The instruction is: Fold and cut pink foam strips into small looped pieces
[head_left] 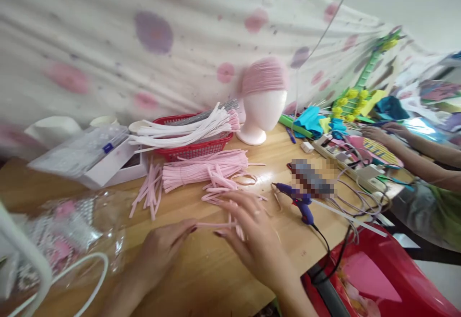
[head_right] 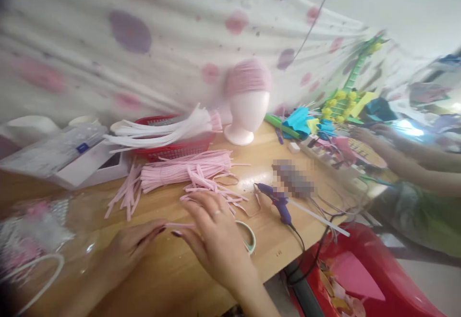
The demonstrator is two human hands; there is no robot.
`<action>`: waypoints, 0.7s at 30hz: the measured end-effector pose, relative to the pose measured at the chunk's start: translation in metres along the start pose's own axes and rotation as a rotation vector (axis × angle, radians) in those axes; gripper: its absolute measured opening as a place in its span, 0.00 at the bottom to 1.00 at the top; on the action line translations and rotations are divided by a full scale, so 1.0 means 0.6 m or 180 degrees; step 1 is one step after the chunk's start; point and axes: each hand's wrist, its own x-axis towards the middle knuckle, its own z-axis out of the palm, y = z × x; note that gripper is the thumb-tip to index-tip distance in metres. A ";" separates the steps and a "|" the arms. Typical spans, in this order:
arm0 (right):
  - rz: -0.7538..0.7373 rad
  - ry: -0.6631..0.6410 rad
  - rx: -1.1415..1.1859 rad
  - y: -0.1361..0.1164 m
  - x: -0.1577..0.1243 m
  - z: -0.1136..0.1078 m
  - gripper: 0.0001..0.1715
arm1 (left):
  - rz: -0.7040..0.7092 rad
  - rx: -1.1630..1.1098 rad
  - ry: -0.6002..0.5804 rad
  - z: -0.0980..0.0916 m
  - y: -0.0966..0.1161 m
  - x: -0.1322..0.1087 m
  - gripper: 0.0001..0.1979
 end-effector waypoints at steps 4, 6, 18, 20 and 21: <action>0.0181 -0.0782 0.0277 -0.018 0.032 0.084 0.12 | -0.0355 0.0073 -0.0166 -0.005 0.032 -0.014 0.17; 0.0357 -0.1112 0.0247 -0.016 0.030 0.095 0.13 | -0.0702 0.0234 -0.0172 -0.009 0.034 -0.023 0.16; 0.0119 -0.2350 0.1361 0.017 -0.004 0.060 0.16 | -0.0816 -0.0538 -0.1071 -0.041 0.053 -0.071 0.12; -0.0136 -0.2580 0.1947 0.019 -0.007 0.051 0.17 | -0.0770 -0.0899 -0.1216 -0.033 0.056 -0.085 0.12; -0.0244 -0.2639 0.2214 0.021 -0.009 0.046 0.18 | -0.0763 -0.1090 -0.1292 -0.029 0.056 -0.091 0.12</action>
